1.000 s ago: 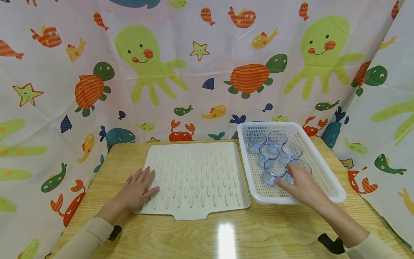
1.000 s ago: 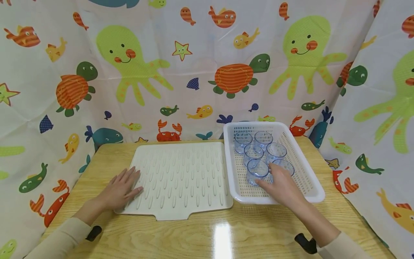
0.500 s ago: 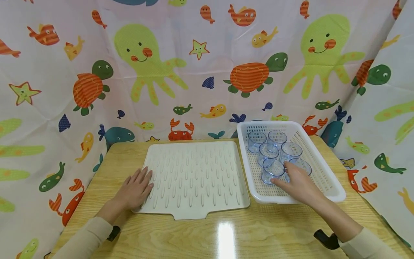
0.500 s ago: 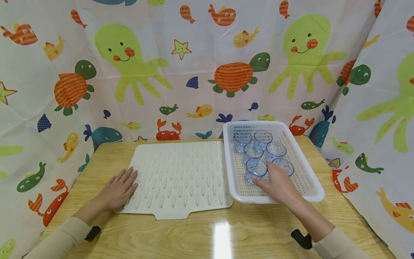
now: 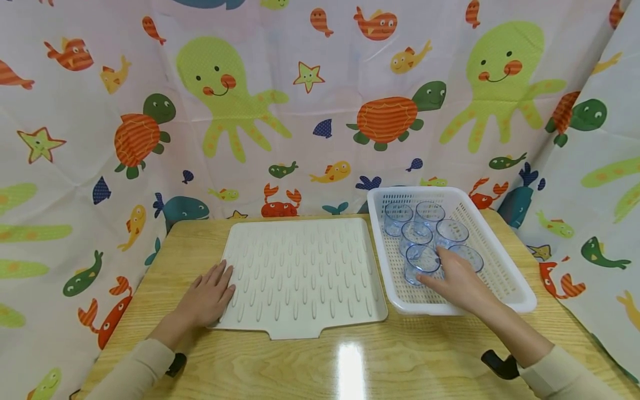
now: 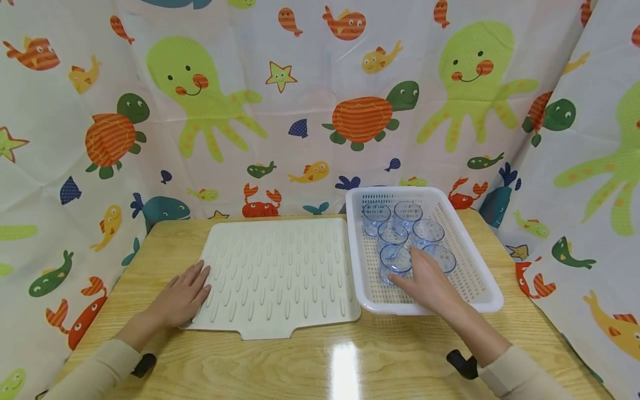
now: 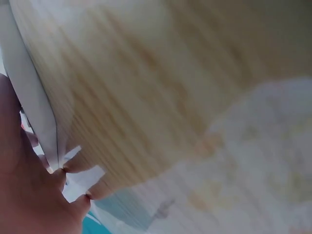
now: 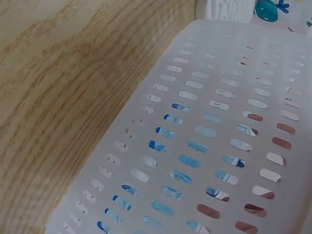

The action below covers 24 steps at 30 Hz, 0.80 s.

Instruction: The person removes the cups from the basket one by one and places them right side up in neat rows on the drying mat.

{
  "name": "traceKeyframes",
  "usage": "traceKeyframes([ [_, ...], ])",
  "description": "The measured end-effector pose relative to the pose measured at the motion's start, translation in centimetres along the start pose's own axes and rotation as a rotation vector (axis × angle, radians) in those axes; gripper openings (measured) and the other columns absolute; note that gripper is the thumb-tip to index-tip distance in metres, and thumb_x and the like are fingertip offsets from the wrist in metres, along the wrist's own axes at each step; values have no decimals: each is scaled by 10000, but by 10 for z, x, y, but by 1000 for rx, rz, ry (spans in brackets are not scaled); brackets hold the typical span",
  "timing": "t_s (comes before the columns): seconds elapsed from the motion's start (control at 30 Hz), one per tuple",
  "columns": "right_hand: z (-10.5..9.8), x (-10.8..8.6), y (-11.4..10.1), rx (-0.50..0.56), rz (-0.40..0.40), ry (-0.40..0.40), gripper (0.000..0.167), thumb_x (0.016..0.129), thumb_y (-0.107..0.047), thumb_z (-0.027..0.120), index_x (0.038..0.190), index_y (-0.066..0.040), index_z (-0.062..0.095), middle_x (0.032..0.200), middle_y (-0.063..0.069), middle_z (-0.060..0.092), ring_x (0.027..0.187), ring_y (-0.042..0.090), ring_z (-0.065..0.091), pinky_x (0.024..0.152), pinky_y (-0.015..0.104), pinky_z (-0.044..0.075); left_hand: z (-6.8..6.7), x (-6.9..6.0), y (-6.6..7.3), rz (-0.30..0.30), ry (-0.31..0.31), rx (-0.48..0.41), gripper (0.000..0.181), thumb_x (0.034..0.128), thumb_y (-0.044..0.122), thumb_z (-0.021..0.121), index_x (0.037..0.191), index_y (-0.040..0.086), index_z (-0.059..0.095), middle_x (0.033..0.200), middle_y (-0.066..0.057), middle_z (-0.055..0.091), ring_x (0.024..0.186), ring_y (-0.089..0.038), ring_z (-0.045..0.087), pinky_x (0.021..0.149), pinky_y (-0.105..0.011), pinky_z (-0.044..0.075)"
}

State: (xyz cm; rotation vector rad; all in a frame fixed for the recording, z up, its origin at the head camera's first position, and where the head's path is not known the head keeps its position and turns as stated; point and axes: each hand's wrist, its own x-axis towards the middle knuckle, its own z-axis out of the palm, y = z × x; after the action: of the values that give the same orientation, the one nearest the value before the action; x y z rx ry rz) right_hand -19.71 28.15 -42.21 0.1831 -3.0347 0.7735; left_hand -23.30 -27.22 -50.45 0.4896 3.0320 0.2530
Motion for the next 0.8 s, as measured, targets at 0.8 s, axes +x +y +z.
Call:
traceKeyframes([
  [0.8, 2, 9, 2, 31, -21, -2, 919, 905, -371, 773, 1451, 220, 330, 1429, 452, 419, 1300, 615, 436, 1024, 703, 405, -5, 4, 2, -40, -150, -1, 717, 1109, 472, 264, 1621, -20, 167, 1694, -248, 65, 1542, -480, 78, 1169, -728, 82],
])
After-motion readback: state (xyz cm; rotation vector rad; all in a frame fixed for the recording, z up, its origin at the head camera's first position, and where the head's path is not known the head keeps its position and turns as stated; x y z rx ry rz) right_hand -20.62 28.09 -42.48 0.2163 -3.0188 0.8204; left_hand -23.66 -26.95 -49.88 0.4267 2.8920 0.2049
